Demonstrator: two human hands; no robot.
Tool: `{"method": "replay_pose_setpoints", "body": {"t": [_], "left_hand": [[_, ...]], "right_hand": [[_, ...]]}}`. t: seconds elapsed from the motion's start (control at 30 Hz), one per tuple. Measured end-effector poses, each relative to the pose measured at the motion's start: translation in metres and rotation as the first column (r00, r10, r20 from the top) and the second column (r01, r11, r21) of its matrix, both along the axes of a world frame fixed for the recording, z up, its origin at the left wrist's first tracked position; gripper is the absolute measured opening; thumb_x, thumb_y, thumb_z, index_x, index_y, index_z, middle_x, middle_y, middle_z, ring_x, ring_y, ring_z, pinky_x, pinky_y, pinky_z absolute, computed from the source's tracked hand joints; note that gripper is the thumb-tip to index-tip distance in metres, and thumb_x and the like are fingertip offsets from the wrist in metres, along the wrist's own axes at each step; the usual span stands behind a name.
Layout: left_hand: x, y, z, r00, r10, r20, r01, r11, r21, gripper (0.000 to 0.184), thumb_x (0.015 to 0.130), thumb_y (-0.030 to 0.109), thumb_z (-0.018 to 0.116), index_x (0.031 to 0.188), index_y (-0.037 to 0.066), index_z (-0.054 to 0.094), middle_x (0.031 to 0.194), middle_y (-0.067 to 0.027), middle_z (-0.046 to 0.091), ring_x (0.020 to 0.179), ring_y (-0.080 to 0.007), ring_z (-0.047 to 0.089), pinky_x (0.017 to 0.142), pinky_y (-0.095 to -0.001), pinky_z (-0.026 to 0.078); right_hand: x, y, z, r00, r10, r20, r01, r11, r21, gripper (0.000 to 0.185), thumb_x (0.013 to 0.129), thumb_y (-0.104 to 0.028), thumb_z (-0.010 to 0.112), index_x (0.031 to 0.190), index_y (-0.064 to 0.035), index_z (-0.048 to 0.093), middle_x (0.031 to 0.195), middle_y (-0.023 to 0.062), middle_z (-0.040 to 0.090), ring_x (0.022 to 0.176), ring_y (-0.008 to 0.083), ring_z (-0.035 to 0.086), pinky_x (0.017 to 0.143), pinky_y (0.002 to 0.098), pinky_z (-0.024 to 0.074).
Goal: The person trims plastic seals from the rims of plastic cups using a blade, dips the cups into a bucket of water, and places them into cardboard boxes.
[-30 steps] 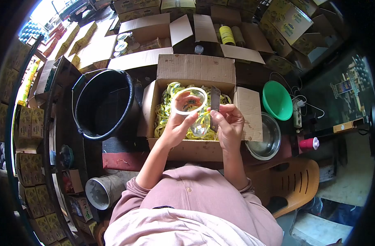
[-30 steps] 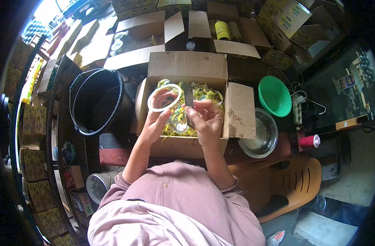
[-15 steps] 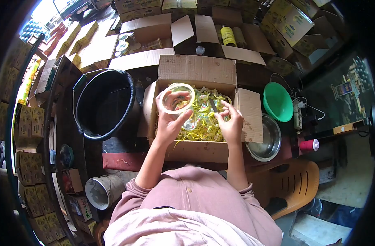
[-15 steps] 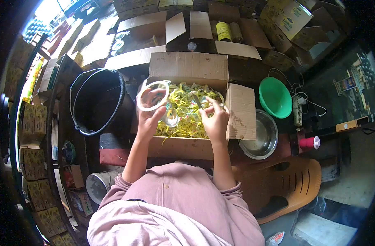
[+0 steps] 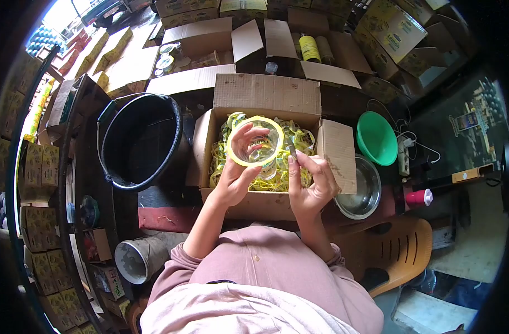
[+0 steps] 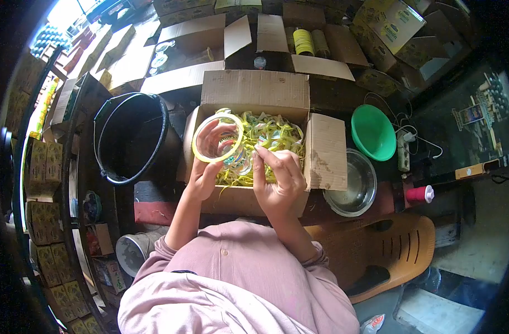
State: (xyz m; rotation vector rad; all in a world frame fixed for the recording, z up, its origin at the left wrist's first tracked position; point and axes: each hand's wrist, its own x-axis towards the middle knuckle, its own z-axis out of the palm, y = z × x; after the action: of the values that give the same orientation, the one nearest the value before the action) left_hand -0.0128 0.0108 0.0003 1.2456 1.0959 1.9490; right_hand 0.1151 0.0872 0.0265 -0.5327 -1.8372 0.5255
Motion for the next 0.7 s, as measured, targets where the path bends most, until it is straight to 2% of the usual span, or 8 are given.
{"method": "replay_pose_setpoints", "body": {"t": [0.2, 0.5, 0.7], "left_hand": [[0.002, 0.0, 0.0, 0.999, 0.023, -0.043, -0.023, 1.0, -0.002, 0.072, 0.077, 0.009, 0.059, 0.134, 0.007, 0.016, 0.124, -0.0137, 0.037, 0.119, -0.0221, 0.035, 0.097, -0.0351, 0.028], [0.004, 0.002, -0.004, 0.951, 0.092, -0.296, -0.108, 0.993, -0.038, 0.075, 0.073, 0.0, 0.064, 0.132, 0.006, 0.018, 0.119, -0.0138, 0.039, 0.111, -0.0225, 0.042, 0.093, -0.0347, 0.035], [0.003, -0.002, -0.001, 0.964, 0.01, -0.266, -0.031, 0.997, -0.077, 0.072, 0.074, 0.001, 0.063, 0.131, 0.004, 0.02, 0.117, -0.0134, 0.042, 0.112, -0.0218, 0.042, 0.093, -0.0334, 0.035]], "right_hand": [[0.001, -0.006, -0.002, 0.998, -0.065, 0.001, 0.065, 0.998, 0.017, 0.02, 0.068, 0.001, 0.068, 0.086, -0.0075, 0.065, 0.07, 0.0043, 0.059, 0.059, 0.0152, 0.057, 0.053, 0.0254, 0.0465], [-0.006, -0.005, 0.0, 0.994, -0.107, -0.006, 0.107, 0.991, 0.076, 0.019, 0.068, 0.001, 0.068, 0.086, -0.0055, 0.065, 0.07, 0.0054, 0.06, 0.06, 0.0159, 0.059, 0.055, 0.026, 0.048], [-0.001, 0.004, 0.006, 1.0, 0.019, 0.0, -0.019, 0.999, -0.041, 0.018, 0.069, 0.001, 0.067, 0.086, -0.0038, 0.065, 0.073, 0.0077, 0.063, 0.063, 0.0172, 0.062, 0.058, 0.0266, 0.0489]]}}
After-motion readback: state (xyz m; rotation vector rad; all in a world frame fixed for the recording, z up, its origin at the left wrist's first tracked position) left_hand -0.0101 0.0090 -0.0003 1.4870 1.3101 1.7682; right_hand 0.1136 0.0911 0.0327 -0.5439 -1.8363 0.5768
